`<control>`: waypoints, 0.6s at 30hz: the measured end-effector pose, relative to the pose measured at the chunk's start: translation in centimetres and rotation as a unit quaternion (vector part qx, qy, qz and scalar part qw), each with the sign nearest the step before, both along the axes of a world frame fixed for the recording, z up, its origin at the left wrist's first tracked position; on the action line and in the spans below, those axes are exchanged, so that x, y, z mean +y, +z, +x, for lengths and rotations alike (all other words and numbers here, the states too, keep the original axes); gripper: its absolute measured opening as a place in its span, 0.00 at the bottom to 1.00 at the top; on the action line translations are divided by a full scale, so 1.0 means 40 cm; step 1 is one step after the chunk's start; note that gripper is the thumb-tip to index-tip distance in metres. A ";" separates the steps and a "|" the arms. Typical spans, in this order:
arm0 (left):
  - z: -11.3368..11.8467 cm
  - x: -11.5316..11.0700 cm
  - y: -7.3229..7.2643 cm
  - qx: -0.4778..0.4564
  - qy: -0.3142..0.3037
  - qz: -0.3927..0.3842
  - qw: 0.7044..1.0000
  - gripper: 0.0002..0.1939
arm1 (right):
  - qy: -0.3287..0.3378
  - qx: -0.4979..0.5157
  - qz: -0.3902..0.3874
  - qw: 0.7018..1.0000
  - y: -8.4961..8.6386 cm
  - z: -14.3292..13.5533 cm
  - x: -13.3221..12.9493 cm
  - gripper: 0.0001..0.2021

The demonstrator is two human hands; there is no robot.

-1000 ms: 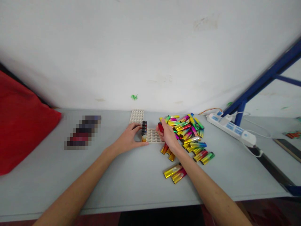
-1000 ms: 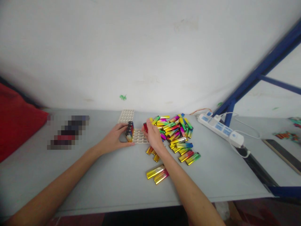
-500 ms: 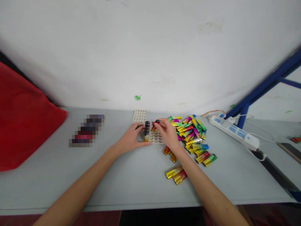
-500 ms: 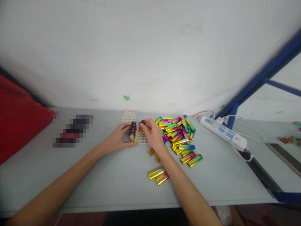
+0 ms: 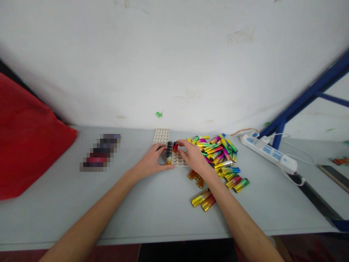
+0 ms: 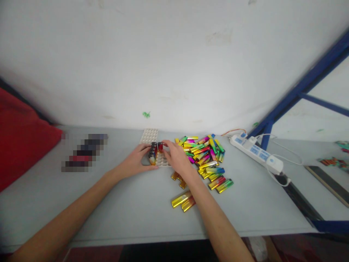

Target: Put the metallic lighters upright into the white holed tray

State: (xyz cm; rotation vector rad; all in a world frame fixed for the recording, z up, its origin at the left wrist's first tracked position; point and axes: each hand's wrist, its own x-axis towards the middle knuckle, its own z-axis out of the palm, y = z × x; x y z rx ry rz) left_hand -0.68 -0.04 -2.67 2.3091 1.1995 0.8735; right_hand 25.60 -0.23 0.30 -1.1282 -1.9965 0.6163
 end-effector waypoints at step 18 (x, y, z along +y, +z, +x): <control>0.003 0.006 -0.005 -0.008 0.007 0.003 1.000 0.37 | -0.045 -0.270 0.041 0.961 0.047 0.358 0.034 0.15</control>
